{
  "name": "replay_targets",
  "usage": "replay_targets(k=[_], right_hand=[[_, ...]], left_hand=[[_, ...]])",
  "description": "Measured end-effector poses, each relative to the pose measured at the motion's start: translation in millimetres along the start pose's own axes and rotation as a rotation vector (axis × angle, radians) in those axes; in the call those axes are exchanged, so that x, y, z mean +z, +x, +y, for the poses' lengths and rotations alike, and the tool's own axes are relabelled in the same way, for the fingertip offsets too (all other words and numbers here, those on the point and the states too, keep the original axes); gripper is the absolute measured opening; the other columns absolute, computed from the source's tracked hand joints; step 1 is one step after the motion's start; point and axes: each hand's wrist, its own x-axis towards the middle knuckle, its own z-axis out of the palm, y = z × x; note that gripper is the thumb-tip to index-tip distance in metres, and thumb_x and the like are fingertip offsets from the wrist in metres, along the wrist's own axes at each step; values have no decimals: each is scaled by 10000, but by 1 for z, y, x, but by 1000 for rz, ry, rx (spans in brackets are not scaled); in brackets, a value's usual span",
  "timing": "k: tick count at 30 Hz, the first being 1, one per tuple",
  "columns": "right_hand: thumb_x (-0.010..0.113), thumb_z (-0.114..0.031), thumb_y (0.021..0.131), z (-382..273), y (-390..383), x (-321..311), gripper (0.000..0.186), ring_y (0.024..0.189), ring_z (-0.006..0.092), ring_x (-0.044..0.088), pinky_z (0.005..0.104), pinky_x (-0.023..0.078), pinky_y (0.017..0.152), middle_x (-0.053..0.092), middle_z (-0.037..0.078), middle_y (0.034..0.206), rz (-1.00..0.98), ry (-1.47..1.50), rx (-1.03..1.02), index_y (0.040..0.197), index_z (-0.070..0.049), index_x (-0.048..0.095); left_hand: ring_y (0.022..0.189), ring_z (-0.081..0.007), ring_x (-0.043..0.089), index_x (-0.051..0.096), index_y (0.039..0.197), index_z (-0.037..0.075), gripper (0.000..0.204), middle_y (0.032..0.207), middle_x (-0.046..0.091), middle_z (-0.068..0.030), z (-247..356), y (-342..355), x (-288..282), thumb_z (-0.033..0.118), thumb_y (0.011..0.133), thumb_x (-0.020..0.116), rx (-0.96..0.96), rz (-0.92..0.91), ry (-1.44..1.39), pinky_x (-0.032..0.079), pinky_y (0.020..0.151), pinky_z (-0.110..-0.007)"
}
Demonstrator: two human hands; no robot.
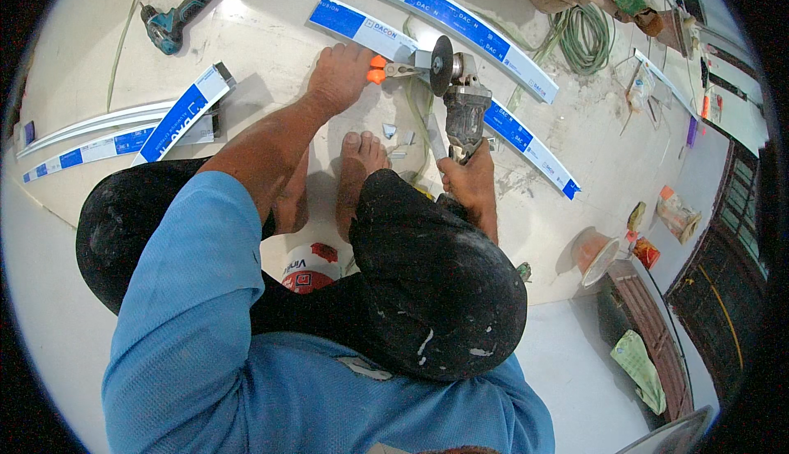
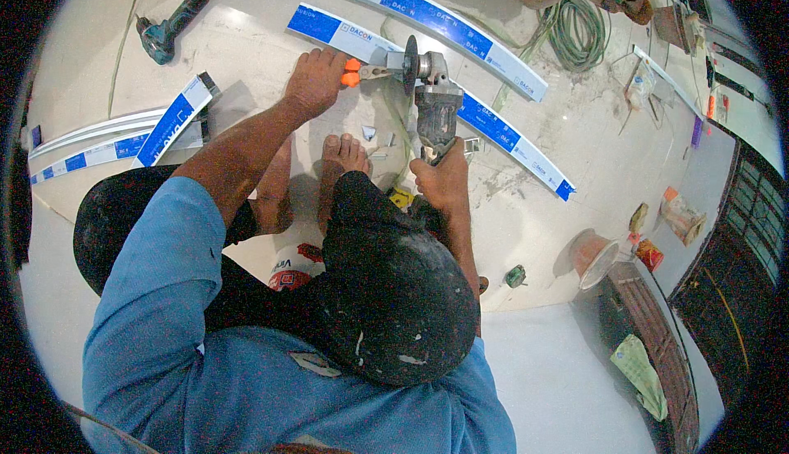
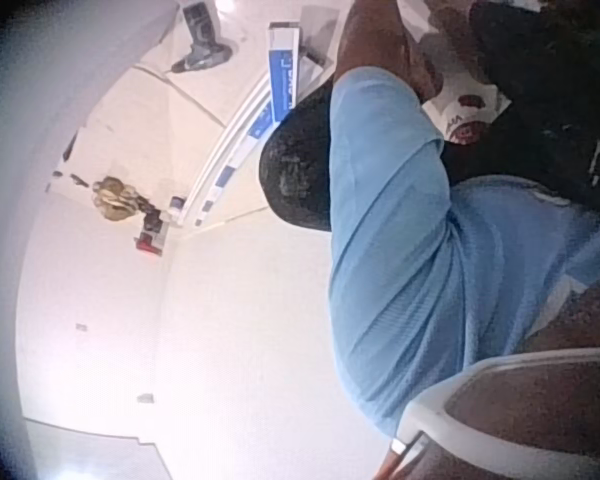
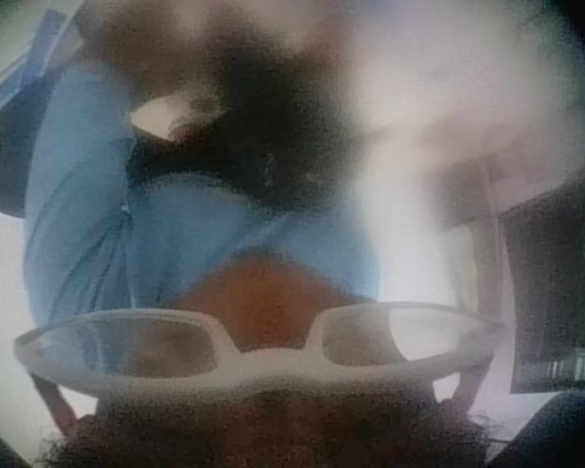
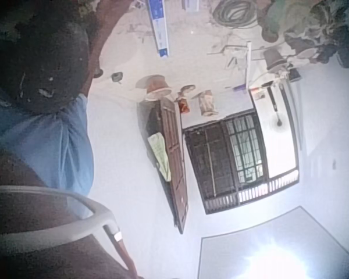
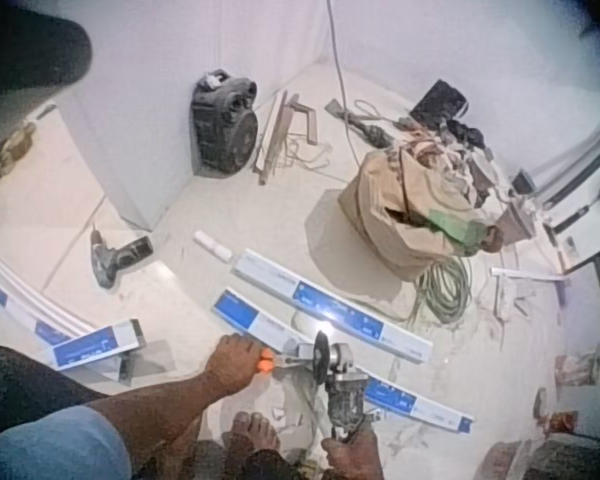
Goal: The person measures and marks a metal profile using a ruler and marker, then secures it with pliers and cuts it with an angle grinder. The person repeats the cutting process on another section of the profile.
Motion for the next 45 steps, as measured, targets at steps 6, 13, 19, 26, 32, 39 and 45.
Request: replay_targets(k=[6,13,19,26,32,39,45], right_hand=[[786,-58,805,5,-4,-1,595,571,191,637,364,531,491,651,116,846,24,5,20,1294,36,460],[780,-60,802,-4,-8,-2,562,578,197,645,375,528,492,655,121,846,29,1,33,1260,40,469],[778,-115,804,-1,3,-2,606,593,209,675,382,557,496,669,153,822,-13,-11,-31,1262,65,424],[778,-118,798,0,0,-3,625,593,218,682,387,566,503,679,163,827,8,-18,-15,1278,81,429],[784,-120,793,-8,1,-1,623,603,223,688,380,574,506,686,174,850,8,-29,-12,1272,80,440],[788,-64,802,-10,-8,0,564,572,189,646,358,535,494,655,106,832,28,57,-2,1271,38,493],[790,-91,801,7,-7,2,601,598,197,661,380,547,506,671,126,856,10,33,18,1288,36,463]], left_hand=[[1056,-344,661,596,1345,48,428,1162,677,-176,3,7,3,188,953,697,14,-27,19,501,902,-503],[1054,-338,657,601,1325,57,419,1143,669,-164,1,8,8,209,948,702,32,9,14,496,902,-501],[1056,-333,655,606,1320,52,426,1150,665,-159,0,3,3,219,944,718,12,4,1,490,908,-499],[1060,-331,653,601,1334,51,441,1168,668,-160,2,6,2,213,942,721,14,-12,6,490,910,-496],[1060,-335,653,599,1338,54,441,1161,671,-164,-2,4,8,217,945,715,8,15,19,490,913,-496],[1036,-307,660,632,1245,94,336,1108,681,-126,0,6,11,237,952,709,32,51,72,492,896,-484],[1057,-329,658,617,1273,67,383,1138,677,-155,3,7,1,232,947,733,3,-15,19,493,912,-499]])
